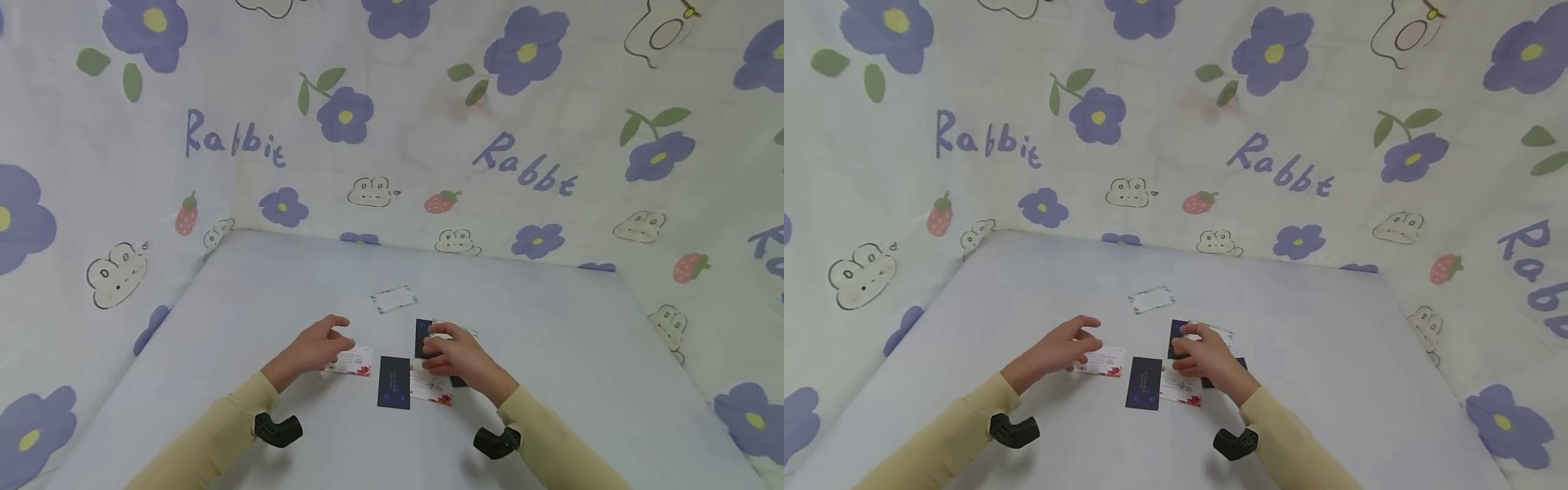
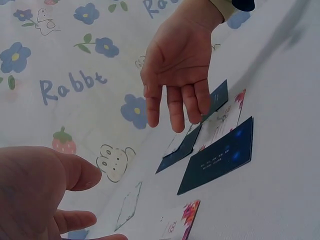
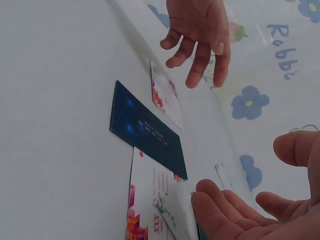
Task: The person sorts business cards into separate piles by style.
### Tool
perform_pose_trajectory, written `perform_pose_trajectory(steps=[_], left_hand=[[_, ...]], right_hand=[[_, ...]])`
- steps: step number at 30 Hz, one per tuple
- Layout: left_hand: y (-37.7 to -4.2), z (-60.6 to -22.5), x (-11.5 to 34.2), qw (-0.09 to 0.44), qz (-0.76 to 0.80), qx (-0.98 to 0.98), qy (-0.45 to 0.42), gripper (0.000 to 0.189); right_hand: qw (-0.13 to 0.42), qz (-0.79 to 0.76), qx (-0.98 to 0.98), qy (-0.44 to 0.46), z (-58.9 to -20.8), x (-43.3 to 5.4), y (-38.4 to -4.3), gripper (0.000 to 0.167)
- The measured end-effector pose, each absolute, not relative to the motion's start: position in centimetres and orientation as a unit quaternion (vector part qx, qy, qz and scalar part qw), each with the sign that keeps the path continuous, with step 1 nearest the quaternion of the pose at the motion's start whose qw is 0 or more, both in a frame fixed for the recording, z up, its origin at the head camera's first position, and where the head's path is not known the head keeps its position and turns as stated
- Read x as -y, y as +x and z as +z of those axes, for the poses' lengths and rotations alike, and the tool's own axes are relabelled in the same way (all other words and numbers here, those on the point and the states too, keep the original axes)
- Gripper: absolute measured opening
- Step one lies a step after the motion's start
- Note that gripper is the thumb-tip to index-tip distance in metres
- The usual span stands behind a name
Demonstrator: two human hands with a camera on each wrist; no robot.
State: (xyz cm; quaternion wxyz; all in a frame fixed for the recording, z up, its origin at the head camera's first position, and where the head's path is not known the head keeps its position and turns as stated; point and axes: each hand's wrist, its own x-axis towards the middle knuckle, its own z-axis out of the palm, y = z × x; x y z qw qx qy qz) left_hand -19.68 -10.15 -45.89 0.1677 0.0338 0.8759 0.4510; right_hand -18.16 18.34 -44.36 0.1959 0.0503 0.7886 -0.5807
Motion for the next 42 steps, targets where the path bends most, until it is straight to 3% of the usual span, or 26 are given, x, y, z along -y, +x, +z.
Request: perform_pose_trajectory(steps=[16, 42], left_hand=[[-20.3, -45.8, 5.0, 0.186, 0.467, -0.861, 0.080, 0.051], [-19.1, -46.2, 1.8, 0.224, 0.490, -0.831, 0.142, 0.046]], right_hand=[[0.179, -0.588, -0.785, 0.077, -44.3, -21.7, -16.0, 0.054], [0.191, -0.597, -0.776, 0.069, -44.6, -22.4, -14.9, 0.052]])
